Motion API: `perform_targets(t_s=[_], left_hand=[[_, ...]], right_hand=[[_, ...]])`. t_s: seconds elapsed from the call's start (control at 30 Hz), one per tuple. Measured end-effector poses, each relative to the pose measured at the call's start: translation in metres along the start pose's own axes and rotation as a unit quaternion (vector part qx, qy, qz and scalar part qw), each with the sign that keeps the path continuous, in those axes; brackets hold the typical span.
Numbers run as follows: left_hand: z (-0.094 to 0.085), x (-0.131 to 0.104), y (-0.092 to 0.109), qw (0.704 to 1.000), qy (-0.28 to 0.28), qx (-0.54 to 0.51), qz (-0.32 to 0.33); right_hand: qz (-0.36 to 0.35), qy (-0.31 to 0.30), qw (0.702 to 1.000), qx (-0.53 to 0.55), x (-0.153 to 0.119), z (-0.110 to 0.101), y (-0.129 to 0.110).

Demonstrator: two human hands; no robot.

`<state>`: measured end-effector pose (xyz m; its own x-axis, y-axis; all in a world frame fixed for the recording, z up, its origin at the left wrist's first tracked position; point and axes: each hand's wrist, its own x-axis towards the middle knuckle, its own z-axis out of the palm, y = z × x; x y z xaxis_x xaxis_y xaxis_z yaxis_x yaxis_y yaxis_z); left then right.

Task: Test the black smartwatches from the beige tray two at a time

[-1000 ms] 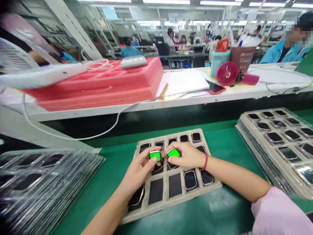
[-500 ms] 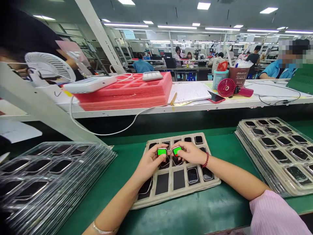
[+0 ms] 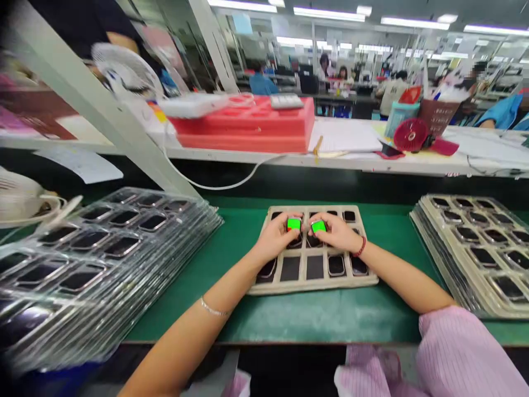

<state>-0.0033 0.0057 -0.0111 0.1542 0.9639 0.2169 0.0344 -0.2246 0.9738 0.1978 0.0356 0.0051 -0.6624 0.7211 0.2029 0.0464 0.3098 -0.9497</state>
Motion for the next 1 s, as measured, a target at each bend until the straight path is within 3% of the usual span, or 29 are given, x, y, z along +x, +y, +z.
perform_targets(t_s=[0.63, 1.0], left_hand=[[0.001, -0.005, 0.008, 0.999, -0.014, 0.0, -0.052], [0.0, -0.004, 0.012, 0.998, 0.004, 0.034, -0.044]], right_hand=[[-0.03, -0.007, 0.999, 0.038, 0.004, -0.004, 0.006], [0.009, -0.01, 0.999, 0.029, 0.005, -0.005, 0.008]])
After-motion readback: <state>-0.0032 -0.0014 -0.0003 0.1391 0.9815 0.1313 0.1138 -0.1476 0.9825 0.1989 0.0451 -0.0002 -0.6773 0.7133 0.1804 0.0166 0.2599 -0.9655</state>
